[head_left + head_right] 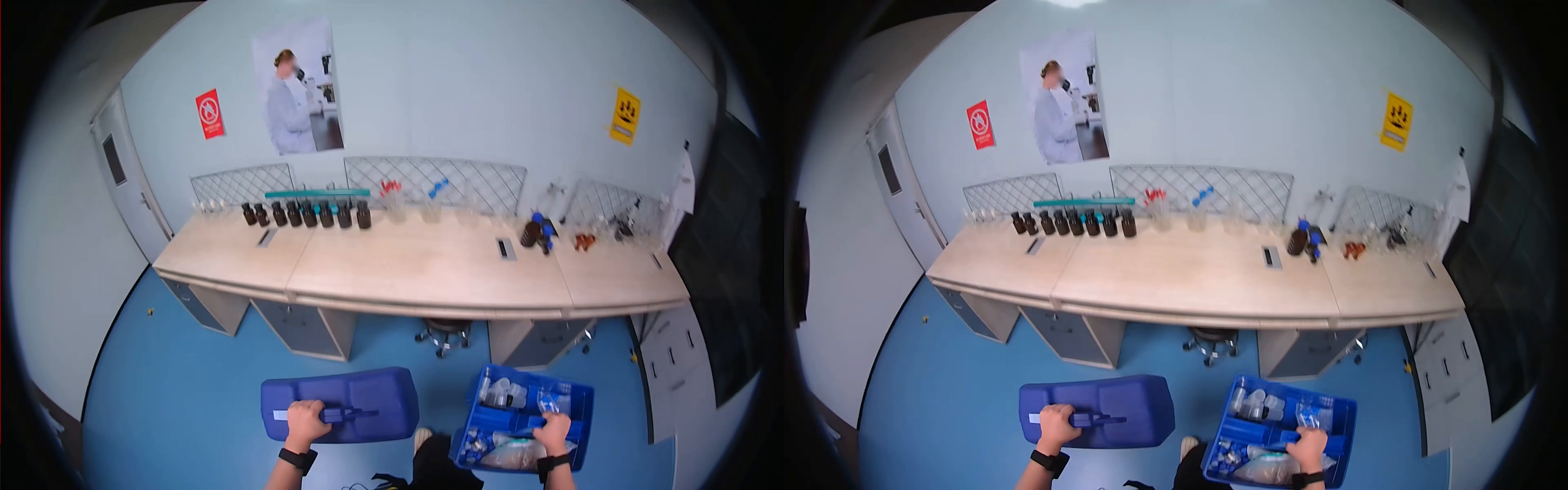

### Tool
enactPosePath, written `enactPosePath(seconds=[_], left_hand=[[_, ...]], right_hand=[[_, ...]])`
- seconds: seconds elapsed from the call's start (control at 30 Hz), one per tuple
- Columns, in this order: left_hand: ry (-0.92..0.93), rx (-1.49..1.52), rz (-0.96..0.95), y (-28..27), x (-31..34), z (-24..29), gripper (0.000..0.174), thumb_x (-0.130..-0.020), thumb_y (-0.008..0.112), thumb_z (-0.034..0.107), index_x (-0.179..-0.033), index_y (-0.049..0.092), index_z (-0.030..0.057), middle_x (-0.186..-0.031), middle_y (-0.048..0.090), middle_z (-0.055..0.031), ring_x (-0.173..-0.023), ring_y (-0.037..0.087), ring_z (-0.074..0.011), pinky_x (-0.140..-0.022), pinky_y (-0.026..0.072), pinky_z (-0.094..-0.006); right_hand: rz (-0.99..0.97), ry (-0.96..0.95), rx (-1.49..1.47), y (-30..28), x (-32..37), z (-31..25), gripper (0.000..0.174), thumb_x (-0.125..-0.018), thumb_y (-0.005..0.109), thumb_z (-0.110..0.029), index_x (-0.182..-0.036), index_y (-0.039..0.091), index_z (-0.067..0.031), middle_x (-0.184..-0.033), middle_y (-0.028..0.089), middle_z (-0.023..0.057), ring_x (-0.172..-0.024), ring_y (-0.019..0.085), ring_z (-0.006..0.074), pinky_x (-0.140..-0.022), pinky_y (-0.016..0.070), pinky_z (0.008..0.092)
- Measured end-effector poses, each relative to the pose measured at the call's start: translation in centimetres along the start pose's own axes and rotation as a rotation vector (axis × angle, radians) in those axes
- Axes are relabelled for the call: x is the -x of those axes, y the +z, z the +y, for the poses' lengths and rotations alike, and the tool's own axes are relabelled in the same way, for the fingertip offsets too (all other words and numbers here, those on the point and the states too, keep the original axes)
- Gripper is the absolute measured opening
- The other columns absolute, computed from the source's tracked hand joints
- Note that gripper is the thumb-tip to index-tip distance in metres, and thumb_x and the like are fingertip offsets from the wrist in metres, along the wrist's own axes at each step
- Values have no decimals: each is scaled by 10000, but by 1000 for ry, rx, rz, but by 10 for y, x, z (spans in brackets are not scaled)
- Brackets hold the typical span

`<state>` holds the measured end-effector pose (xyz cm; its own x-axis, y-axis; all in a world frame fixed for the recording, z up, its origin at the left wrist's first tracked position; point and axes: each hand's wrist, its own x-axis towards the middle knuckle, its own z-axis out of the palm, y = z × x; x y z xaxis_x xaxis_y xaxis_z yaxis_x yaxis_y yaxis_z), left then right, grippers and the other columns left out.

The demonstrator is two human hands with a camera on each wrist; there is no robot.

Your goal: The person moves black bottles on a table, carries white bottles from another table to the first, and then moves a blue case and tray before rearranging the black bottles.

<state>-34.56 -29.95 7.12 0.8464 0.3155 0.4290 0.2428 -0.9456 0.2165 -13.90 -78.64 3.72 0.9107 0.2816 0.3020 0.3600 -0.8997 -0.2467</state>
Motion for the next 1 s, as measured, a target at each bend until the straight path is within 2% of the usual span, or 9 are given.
enactPosePath(seconds=[0.03, 0.27, 0.43, 0.67, 0.8, 1.0], left_hand=[[22, 9, 9, 4, -30, -2, 204, -431, 634, 164, -600, 545, 94, -599, 561, -66, -590, 563, -267, -553, 424, -369], [43, -11, 9, 33, -191, -21, 207, -435, 639, 166, -607, 550, 91, -603, 565, -65, -605, 572, -252, -558, 433, -352], [77, 12, -2, 57, -285, -44, 213, -441, 641, 163, -620, 558, 83, -599, 563, -72, -595, 574, -255, -547, 440, -349], [172, 52, -145, 95, -403, -88, 227, -472, 646, 180, -669, 589, 82, -642, 586, -81, -610, 583, -273, -559, 468, -360], [162, 70, -193, 114, -452, -108, 239, -464, 644, 182, -679, 597, 89, -644, 588, -78, -614, 586, -275, -564, 470, -367], [287, 69, -307, 116, -513, -119, 223, -456, 621, 162, -664, 580, 91, -629, 578, -69, -607, 576, -271, -559, 451, -360]], right_hand=[[76, -26, -67, 7, -29, -6, 183, -420, 615, -193, -560, 610, -75, -548, 571, 131, -547, 571, 308, -568, 455, 378], [-15, -166, -26, 46, -214, -34, 170, -414, 615, -182, -538, 574, -72, -557, 567, 124, -556, 562, 305, -571, 447, 370], [20, -297, -80, 75, -325, -64, 159, -411, 610, -173, -527, 563, -75, -558, 563, 123, -564, 562, 305, -581, 445, 375], [-4, -290, -90, 127, -425, -101, 186, -416, 617, -198, -540, 574, -66, -558, 565, 128, -559, 562, 306, -564, 451, 382], [-45, -255, -76, 152, -462, -117, 204, -412, 611, -203, -557, 589, -62, -575, 571, 131, -564, 566, 314, -559, 461, 382], [-83, -244, -81, 177, -506, -133, 206, -415, 604, -199, -566, 593, -60, -588, 573, 138, -571, 566, 323, -560, 464, 385]])
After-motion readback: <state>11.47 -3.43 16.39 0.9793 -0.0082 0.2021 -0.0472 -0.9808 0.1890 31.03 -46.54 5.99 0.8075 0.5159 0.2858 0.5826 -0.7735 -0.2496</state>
